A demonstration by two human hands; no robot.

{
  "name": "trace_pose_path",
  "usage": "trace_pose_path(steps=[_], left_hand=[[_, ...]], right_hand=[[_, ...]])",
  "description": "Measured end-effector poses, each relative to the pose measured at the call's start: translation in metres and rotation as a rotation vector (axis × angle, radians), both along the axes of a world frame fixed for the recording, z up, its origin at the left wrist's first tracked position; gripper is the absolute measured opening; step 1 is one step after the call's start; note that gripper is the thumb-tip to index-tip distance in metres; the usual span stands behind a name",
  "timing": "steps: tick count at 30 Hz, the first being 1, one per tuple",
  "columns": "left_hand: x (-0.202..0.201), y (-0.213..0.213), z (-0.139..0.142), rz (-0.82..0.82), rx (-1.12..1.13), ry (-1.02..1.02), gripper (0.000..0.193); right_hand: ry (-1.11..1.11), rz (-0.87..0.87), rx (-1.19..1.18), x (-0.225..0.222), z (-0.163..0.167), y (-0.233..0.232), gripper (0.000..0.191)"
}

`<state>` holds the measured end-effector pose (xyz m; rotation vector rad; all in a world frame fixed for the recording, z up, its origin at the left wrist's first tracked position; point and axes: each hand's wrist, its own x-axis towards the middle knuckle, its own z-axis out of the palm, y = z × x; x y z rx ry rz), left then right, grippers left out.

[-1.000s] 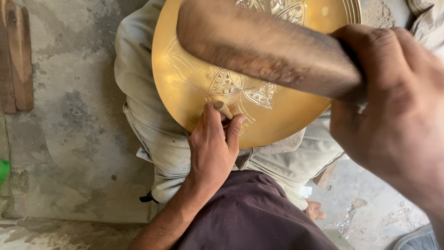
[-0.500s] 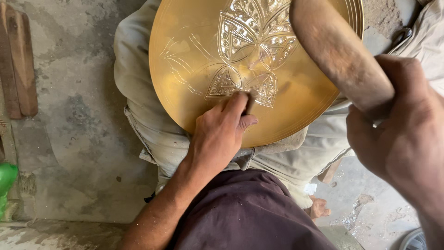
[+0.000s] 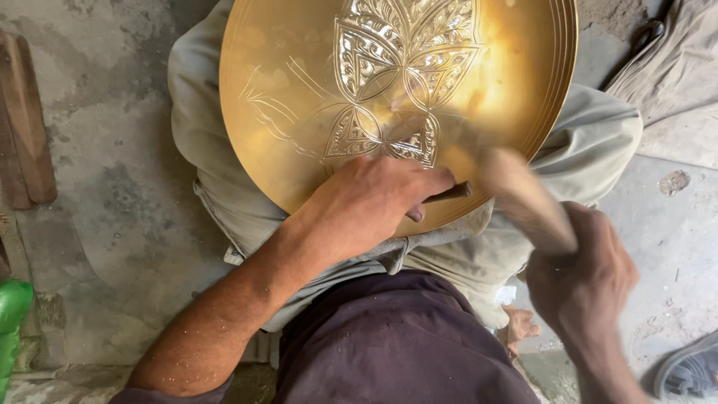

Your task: The person sits cross-legged on the floor with a brass plate on their lap, holds a chisel against the floral pattern, and strikes the chisel with a wooden mallet to emboss the design, repositioning the chisel to different parts of the pattern.

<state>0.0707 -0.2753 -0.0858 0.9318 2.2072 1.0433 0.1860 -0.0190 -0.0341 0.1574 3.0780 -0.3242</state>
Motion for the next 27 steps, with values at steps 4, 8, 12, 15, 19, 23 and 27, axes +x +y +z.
trace_pose_path(steps=[4, 8, 12, 15, 19, 23, 27], left_hand=[[0.001, 0.008, 0.002, -0.118, -0.128, 0.104, 0.026], [0.0, -0.01, 0.002, 0.25, 0.231, 0.032, 0.032], [0.009, -0.017, 0.005, 0.392, 0.223, 0.068, 0.04], [0.012, -0.015, 0.007, 0.398, 0.176, 0.098, 0.042], [0.014, -0.013, 0.008, 0.391, 0.178, 0.074, 0.037], [0.017, -0.012, 0.006, 0.397, 0.142, 0.085, 0.033], [0.022, -0.012, 0.005, 0.474, 0.127, 0.066, 0.029]], right_hand=[[0.048, -0.14, -0.243, 0.015, -0.026, -0.009, 0.035], [0.003, -0.114, -0.151, 0.009, -0.027, 0.007, 0.04], [-0.005, -0.207, -0.303, -0.014, -0.02, 0.018, 0.041], [0.127, -0.111, -0.404, -0.034, -0.007, 0.012, 0.035], [0.134, 0.093, -0.157, -0.056, 0.025, -0.002, 0.033], [0.032, 0.095, 0.005, -0.07, 0.046, -0.02, 0.034], [-0.324, 0.174, 0.426, -0.08, 0.058, -0.025, 0.019]])
